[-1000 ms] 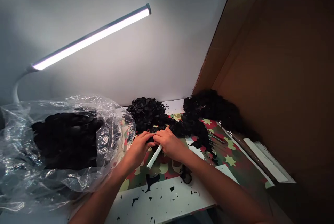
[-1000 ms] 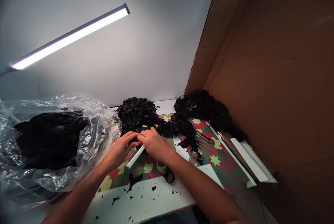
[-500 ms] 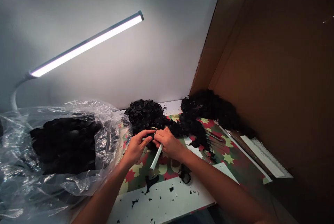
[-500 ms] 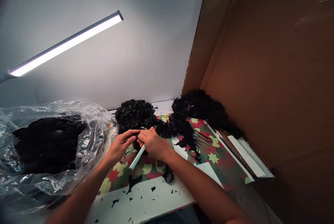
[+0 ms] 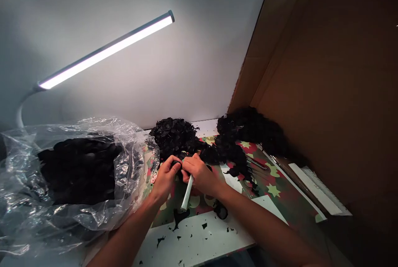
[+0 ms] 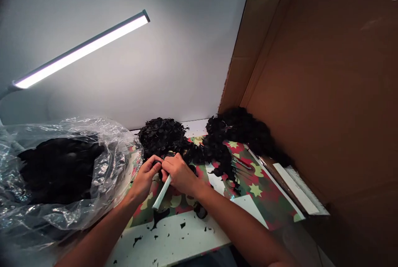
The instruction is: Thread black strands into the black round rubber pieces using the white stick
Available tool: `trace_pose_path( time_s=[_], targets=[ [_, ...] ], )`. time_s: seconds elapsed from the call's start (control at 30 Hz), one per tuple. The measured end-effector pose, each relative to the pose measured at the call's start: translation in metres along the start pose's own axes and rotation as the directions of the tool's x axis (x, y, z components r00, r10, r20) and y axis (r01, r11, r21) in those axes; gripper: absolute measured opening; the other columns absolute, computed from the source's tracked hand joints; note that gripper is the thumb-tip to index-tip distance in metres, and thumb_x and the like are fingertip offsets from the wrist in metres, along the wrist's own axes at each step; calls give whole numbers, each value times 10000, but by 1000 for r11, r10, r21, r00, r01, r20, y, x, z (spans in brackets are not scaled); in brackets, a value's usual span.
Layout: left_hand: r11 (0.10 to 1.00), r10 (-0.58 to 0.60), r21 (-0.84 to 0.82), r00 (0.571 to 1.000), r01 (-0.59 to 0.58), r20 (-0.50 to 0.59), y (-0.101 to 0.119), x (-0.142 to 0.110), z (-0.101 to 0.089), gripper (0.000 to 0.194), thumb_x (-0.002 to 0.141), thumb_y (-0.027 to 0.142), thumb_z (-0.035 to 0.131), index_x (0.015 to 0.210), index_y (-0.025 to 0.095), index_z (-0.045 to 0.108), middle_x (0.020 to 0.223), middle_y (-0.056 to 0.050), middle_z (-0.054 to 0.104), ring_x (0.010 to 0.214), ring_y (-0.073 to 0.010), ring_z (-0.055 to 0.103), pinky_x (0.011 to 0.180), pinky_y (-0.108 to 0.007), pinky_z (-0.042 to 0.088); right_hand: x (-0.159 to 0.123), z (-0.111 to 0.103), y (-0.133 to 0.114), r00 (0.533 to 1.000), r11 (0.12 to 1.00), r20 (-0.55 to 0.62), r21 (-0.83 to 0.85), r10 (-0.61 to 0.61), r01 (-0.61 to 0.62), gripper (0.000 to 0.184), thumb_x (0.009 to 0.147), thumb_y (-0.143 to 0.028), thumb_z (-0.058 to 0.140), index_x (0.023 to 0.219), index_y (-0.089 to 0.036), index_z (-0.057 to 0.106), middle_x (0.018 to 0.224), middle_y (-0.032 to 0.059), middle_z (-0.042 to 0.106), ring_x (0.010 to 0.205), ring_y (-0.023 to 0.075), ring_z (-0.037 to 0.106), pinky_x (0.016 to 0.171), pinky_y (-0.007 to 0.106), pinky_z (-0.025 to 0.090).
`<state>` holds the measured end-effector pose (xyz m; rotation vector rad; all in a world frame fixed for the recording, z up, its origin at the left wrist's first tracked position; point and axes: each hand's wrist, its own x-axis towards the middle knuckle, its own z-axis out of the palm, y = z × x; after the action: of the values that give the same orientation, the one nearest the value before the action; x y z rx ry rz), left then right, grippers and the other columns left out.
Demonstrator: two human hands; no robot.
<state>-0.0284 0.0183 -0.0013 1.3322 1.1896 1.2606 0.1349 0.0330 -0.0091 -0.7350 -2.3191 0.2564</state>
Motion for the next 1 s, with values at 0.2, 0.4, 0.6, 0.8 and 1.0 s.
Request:
trace_pose_path(
  time_s=[0.2,0.4,0.6,0.8,1.0],
  targets=[
    [978,-11,-205,983,-27,-183,6,29,-15,505,845,689,534,878,199,653,910,-46,699,831,-182,627,735,-286,483,-16,11,-9,973,980,192,-121,-130,155,215,933,-154,548,720,-188,539,730,8,559,664,154,463,719,311,327],
    [971,46,-232,996,-63,-78,9,5,-10,571,731,692,705,999,188,725,981,-70,704,952,-238,622,856,-317,491,-7,-2,-7,991,982,33,140,126,-130,523,988,-592,465,689,-180,582,767,42,604,697,166,502,713,316,377],
    [986,104,-136,993,-96,50,-1,-14,-10,524,809,613,682,1155,222,723,1114,-79,652,1062,-263,608,907,-326,491,12,-19,-23,835,540,101,720,541,-436,465,927,-603,566,742,-181,629,690,-5,576,648,139,503,624,264,386],
    [933,299,213,954,-289,-15,13,-18,-15,388,820,309,762,1205,311,719,1203,-57,661,1148,-249,597,1046,-390,440,12,-22,-24,762,368,208,778,613,-509,457,857,-579,664,656,-172,618,609,-12,572,580,121,465,581,258,346],
    [998,55,-23,997,-56,-56,16,-21,-13,284,787,298,767,1063,232,765,1065,-58,759,980,-231,694,869,-330,553,7,-16,-21,753,250,234,847,616,-468,471,853,-576,674,614,-179,590,586,-24,508,576,116,421,572,255,316]
  ],
)
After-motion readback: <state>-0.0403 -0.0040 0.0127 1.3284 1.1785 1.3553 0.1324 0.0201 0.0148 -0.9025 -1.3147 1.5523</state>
